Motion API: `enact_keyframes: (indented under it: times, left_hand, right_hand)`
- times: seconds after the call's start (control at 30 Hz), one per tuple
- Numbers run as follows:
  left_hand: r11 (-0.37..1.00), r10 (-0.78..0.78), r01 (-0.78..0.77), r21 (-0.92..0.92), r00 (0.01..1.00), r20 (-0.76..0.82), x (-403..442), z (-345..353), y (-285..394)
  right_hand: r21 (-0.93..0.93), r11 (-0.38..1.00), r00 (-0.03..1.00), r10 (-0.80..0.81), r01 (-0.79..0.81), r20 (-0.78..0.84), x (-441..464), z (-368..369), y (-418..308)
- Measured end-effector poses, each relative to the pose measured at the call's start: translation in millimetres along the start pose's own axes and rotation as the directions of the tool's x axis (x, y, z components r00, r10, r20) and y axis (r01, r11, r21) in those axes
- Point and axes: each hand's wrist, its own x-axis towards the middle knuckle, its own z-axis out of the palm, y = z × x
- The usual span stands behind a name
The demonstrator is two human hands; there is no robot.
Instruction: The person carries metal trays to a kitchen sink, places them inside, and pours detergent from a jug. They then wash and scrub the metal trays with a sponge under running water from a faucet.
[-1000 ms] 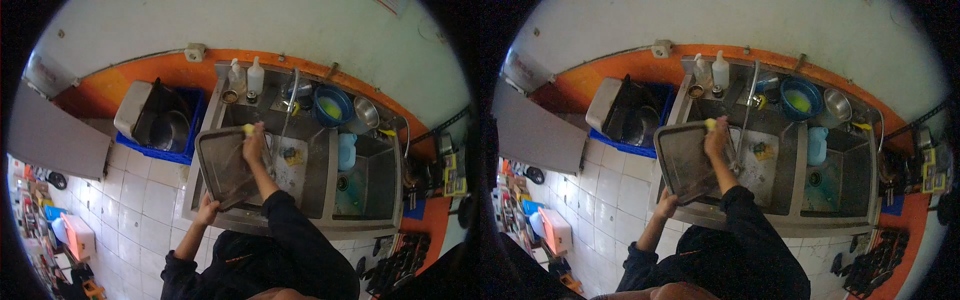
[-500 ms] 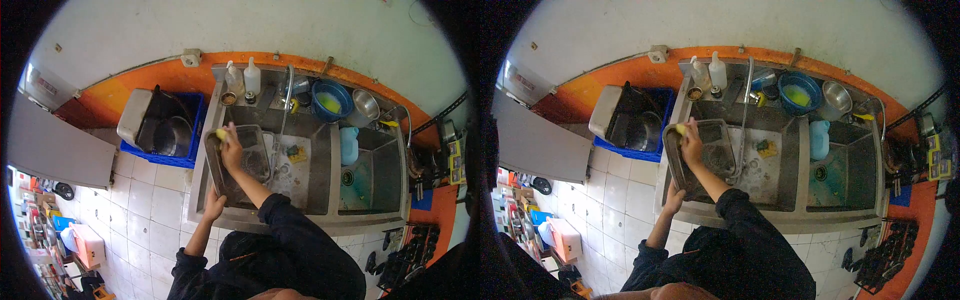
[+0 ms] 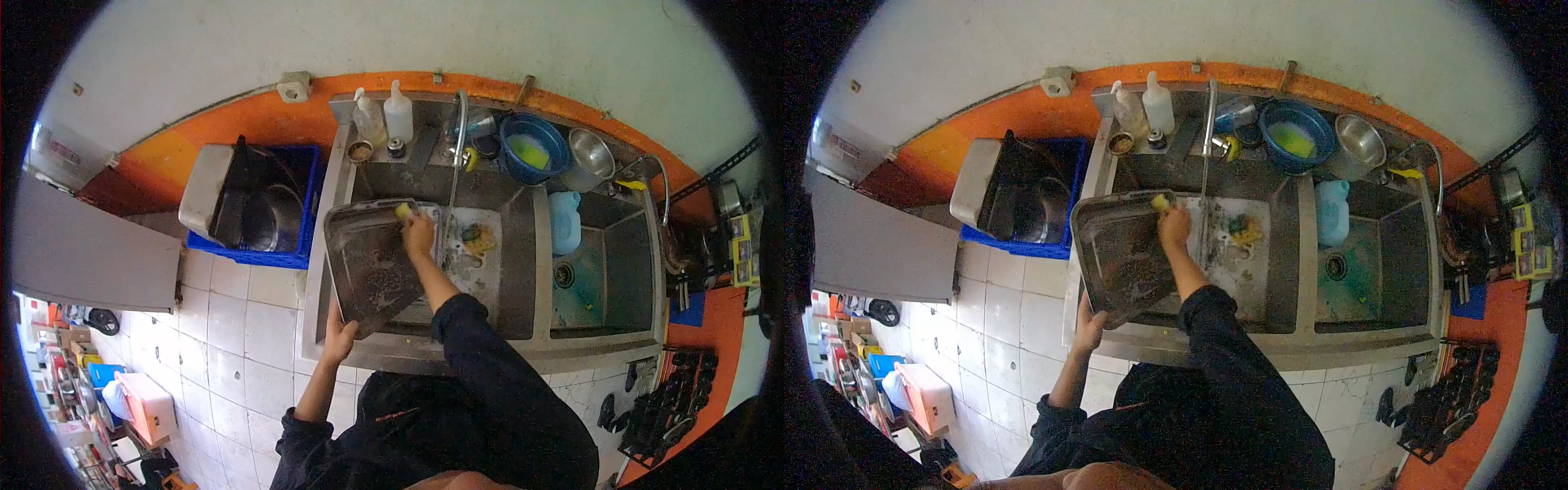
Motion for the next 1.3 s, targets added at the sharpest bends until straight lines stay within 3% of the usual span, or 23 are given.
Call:
enact_keyframes:
  times: [0.03,0.1,0.17,0.23,0.33,0.4,0.47,0.5,0.57,0.6,0.63,0.67,0.7,0.77,0.83,0.9,0.93,0.97,1.03,1.13,1.23,1.27,1.3]
  left_hand:
    - [0.991,0.025,-0.032,0.130,0.998,0.059,-0.6,-1.8,5.4]
    - [0.997,-0.073,0.073,0.029,0.997,-0.002,0.1,-5.3,2.7]
    - [0.991,-0.094,0.087,-0.102,0.993,-0.067,9.4,-7.7,-4.5]
    - [0.991,-0.089,0.076,-0.112,0.990,-0.113,22.0,-21.1,-19.9]
    - [0.940,-0.205,0.150,-0.307,0.967,-0.154,39.4,-19.3,-19.1]
    - [0.898,-0.287,0.211,-0.387,0.946,-0.150,46.5,-19.9,-30.4]
    - [0.830,-0.406,0.308,-0.465,0.905,-0.125,51.9,-18.1,-37.5]
    - [0.796,-0.462,0.330,-0.507,0.873,-0.157,57.1,-20.2,-49.6]
    - [0.692,-0.519,0.435,-0.577,0.854,0.021,66.3,-21.1,-67.1]
    - [0.684,-0.550,0.477,-0.552,0.834,0.039,69.9,-18.5,-72.7]
    - [0.592,-0.590,0.561,-0.578,0.791,0.163,77.4,-15.6,-79.5]
    - [0.563,-0.596,0.595,-0.573,0.773,0.217,87.3,-26.1,-110.1]
    - [0.537,-0.599,0.626,-0.565,0.755,0.268,97.5,-34.9,-145.7]
    - [0.514,-0.603,0.656,-0.552,0.734,0.312,114.6,-29.6,-174.6]
    - [0.496,-0.605,0.682,-0.537,0.715,0.350,129.9,-6.9,-173.2]
    - [0.613,-0.719,0.606,-0.506,0.693,-0.041,131.5,53.2,-145.9]
    - [0.642,-0.650,0.546,-0.539,0.760,-0.004,127.1,69.0,-156.3]
    - [0.664,-0.572,0.482,-0.572,0.820,0.027,123.7,82.0,-172.4]
    - [0.664,-0.561,0.550,-0.506,0.814,0.149,127.5,108.1,-216.5]
    - [0.582,-0.668,0.666,-0.466,0.719,0.192,125.7,153.2,-190.7]
    - [0.588,-0.650,0.566,-0.578,0.756,0.079,135.1,162.6,-169.8]
    - [0.628,-0.667,0.569,-0.530,0.745,0.010,142.4,150.9,-161.7]
    - [0.594,-0.609,0.496,-0.634,0.792,0.049,159.3,119.8,-206.7]
  right_hand:
    - [0.156,0.967,0.979,0.199,-0.203,0.042,0.8,-3.7,4.3]
    - [0.299,0.868,0.918,0.380,-0.397,0.117,-7.6,-1.7,0.8]
    - [0.084,0.953,0.955,0.284,-0.292,0.088,-44.4,-2.9,-3.7]
    - [-0.004,1.000,0.965,0.003,-0.002,0.262,-89.7,-20.6,-4.4]
    - [-0.009,0.996,0.964,0.083,-0.083,0.253,-102.9,-32.9,22.0]
    - [-0.146,0.989,0.977,0.047,-0.017,0.206,-83.3,-36.3,78.3]
    - [-0.265,0.943,0.971,0.227,-0.200,0.076,-57.4,-78.0,94.0]
    - [-0.337,0.908,0.945,0.305,-0.250,0.119,-43.1,-95.7,117.0]
    - [-0.432,0.850,0.905,0.398,-0.302,0.150,-29.0,-128.6,143.2]
    - [-0.134,0.770,0.710,0.629,-0.623,0.316,-22.0,-152.0,136.0]
    - [0.114,0.485,0.465,0.706,-0.867,0.535,-15.4,-175.9,120.7]
    - [0.287,0.315,0.426,0.650,-0.904,0.629,-12.5,-197.5,94.9]
    - [0.280,0.317,0.423,0.661,-0.906,0.620,-13.3,-205.5,109.6]
    - [0.259,0.480,0.512,0.529,-0.838,0.676,-15.8,-220.1,146.3]
    - [0.257,0.500,0.536,0.563,-0.827,0.630,-19.6,-235.3,139.3]
    - [0.245,0.674,0.707,0.592,-0.697,0.386,-31.8,-247.8,151.3]
    - [0.291,0.686,0.745,0.605,-0.667,0.282,-40.5,-251.3,141.0]
    - [0.284,0.685,0.741,0.606,-0.671,0.288,-48.2,-253.7,131.9]
    - [0.298,0.847,0.898,0.424,-0.440,0.121,-60.9,-258.6,113.9]
    - [0.293,0.859,0.900,0.436,-0.420,0.012,-81.8,-248.0,109.7]
    - [0.395,0.831,0.902,0.432,-0.391,-0.017,-89.8,-245.8,122.3]
    - [0.424,0.769,0.867,0.490,-0.478,0.087,-90.8,-253.9,123.7]
    - [0.441,0.700,0.821,0.538,-0.561,0.191,-86.5,-260.2,120.6]
